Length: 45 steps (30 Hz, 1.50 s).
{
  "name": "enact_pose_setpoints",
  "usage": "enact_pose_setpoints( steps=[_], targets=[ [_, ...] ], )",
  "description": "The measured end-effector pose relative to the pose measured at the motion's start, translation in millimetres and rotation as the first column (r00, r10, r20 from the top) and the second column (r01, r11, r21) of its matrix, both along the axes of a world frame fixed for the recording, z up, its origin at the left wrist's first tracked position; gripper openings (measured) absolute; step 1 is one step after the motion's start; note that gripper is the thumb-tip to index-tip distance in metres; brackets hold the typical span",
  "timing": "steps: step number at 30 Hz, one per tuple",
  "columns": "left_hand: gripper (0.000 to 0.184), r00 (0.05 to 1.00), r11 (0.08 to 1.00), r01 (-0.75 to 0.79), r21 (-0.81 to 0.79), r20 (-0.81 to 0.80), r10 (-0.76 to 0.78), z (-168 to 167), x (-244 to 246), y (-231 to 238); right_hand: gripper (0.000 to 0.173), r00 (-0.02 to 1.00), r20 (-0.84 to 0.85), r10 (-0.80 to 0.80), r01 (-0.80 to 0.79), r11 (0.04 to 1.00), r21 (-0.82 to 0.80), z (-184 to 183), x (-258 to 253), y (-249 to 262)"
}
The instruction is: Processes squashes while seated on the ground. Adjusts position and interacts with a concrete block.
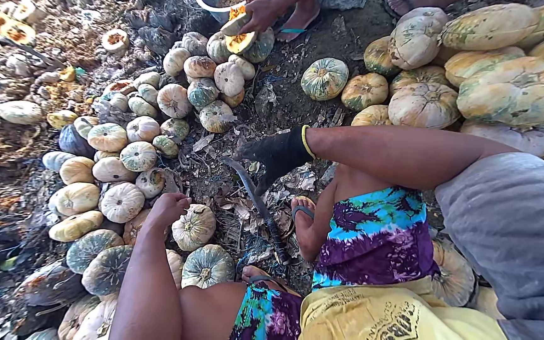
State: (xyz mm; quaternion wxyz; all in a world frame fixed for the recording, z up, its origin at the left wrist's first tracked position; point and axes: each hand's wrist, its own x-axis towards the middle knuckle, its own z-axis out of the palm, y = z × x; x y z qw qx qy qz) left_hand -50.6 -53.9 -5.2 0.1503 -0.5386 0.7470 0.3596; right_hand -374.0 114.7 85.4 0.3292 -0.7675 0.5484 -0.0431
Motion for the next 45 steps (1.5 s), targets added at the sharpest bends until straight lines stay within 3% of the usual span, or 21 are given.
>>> enact_pose_setpoints(
  steps=[2,6,10,12,16,19,24,30,32,39,45],
  targets=[
    [0.032,1.000,1.000,-0.006,-0.003,-0.004,0.006,1,0,1,0.093,1.000,0.026,0.010,-0.011,0.999,0.039,1,1,2],
    [0.031,1.000,1.000,-0.006,0.000,-0.011,0.006,-2,2,0,0.062,0.989,-0.118,0.093,-0.074,0.985,0.155,5,-4,5],
    [0.030,1.000,1.000,-0.017,0.006,-0.021,0.017,-3,3,-1,0.050,0.978,-0.143,0.153,-0.130,0.979,0.159,7,-8,2],
    [0.030,1.000,1.000,-0.016,0.014,-0.025,0.017,-6,3,-3,0.052,0.984,-0.138,0.109,-0.084,0.981,0.176,1,-9,1],
    [0.029,1.000,1.000,-0.002,0.026,-0.010,0.002,-4,-3,-1,0.083,0.992,-0.059,-0.111,0.122,0.962,0.243,2,-8,-6],
    [0.027,0.999,0.999,0.033,0.016,0.011,-0.033,-2,-4,0,0.090,0.955,0.023,-0.296,0.282,0.929,0.239,4,-16,-15],
    [0.030,1.000,1.000,0.006,0.012,0.029,-0.006,-3,-2,-2,0.096,0.789,0.301,-0.536,0.491,0.844,0.216,-10,-37,-29],
    [0.029,1.000,1.000,-0.002,-0.008,-0.003,0.002,-2,1,0,0.083,0.309,0.660,-0.685,0.649,0.659,0.380,9,-44,-29],
    [0.029,1.000,1.000,0.002,-0.001,-0.011,-0.002,-1,1,1,0.081,0.218,0.686,-0.694,0.653,0.626,0.426,7,-52,-32],
    [0.037,1.000,1.000,-0.011,-0.016,0.021,0.011,-5,-1,1,0.075,0.187,0.620,-0.762,0.736,0.527,0.426,-12,-97,-60],
    [0.028,0.978,0.982,-0.168,-0.091,-0.140,0.154,2,13,-6,0.065,0.093,0.641,-0.762,0.744,0.480,0.464,-12,-109,-68]
  ],
)
